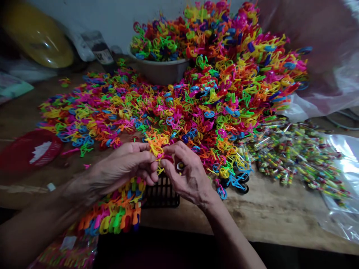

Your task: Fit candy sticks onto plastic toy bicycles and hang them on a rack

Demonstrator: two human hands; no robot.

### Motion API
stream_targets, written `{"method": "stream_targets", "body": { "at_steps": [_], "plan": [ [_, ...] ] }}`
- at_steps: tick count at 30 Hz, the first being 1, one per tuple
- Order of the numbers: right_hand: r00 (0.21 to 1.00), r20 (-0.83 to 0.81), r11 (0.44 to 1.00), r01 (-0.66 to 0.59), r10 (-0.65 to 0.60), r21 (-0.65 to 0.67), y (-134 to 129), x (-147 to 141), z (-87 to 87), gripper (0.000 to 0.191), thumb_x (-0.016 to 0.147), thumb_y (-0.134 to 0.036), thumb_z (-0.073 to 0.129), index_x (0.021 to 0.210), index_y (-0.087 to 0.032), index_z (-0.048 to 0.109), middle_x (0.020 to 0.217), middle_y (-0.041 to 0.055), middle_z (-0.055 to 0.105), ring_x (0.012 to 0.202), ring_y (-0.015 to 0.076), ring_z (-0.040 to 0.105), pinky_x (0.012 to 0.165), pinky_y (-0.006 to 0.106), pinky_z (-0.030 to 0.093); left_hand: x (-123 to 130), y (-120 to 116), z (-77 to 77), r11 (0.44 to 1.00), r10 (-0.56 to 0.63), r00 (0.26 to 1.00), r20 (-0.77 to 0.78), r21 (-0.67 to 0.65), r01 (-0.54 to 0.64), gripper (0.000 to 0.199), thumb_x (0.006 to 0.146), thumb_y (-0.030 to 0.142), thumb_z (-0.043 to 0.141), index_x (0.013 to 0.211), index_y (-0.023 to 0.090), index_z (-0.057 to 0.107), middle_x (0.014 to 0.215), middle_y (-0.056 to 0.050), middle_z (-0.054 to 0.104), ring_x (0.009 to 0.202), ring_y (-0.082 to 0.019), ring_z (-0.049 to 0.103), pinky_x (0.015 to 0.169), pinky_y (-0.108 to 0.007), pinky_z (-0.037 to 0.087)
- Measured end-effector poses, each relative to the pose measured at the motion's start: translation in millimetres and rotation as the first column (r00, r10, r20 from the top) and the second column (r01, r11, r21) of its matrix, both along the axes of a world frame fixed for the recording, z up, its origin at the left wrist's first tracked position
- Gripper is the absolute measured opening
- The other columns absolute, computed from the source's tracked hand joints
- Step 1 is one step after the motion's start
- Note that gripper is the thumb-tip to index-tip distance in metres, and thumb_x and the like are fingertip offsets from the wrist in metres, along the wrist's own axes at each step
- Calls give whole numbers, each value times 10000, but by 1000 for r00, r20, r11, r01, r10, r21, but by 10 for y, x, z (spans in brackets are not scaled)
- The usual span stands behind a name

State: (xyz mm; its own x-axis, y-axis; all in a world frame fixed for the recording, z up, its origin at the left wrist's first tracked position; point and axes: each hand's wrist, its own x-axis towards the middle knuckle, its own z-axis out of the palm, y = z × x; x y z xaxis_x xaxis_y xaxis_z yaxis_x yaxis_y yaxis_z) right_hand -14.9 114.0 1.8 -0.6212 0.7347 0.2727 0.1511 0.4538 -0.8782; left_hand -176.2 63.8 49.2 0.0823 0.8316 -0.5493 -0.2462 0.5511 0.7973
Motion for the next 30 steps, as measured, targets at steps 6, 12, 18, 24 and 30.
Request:
{"method": "stream_targets", "body": {
  "at_steps": [6,12,18,24,30],
  "plan": [
    [980,-131,984,162,-152,74,-101,-77,-96,134,828,-115,543,935,-181,588,867,21,544,717,102,505,626,237,423,20,17,33,1000,17,997,78,-19,-15,161,792,125,513,638,94,550,548,-48,608,485,-121,608,470,-189,522],
    [986,-154,992,79,-64,97,-11,-18,-86,127,840,-109,551,939,-171,601,875,38,559,798,122,539,701,262,449,-54,22,-5,995,-49,997,59,-79,54,77,789,150,564,726,108,581,639,-47,658,543,-155,658,527,-230,566],
    [998,-63,980,32,-20,197,41,24,-63,124,849,-110,534,931,-181,595,876,41,585,815,126,555,715,259,461,-72,25,-60,990,-96,995,31,-105,99,138,785,217,626,743,86,613,750,-109,706,617,-169,682,604,-240,588],
    [992,-47,966,125,-118,226,-49,-14,-101,157,826,-75,519,924,-177,587,872,36,578,777,110,551,673,234,458,26,54,-44,990,-53,998,-40,-132,48,140,802,194,576,796,58,611,751,-124,698,595,-169,676,577,-232,579],
    [970,110,938,177,-218,300,-114,5,43,127,836,-90,497,889,-168,582,885,49,569,761,122,553,662,253,453,49,80,-9,994,-57,998,-26,-99,54,106,790,160,562,722,79,574,673,-90,677,554,-160,664,559,-227,570]
  ]
}}
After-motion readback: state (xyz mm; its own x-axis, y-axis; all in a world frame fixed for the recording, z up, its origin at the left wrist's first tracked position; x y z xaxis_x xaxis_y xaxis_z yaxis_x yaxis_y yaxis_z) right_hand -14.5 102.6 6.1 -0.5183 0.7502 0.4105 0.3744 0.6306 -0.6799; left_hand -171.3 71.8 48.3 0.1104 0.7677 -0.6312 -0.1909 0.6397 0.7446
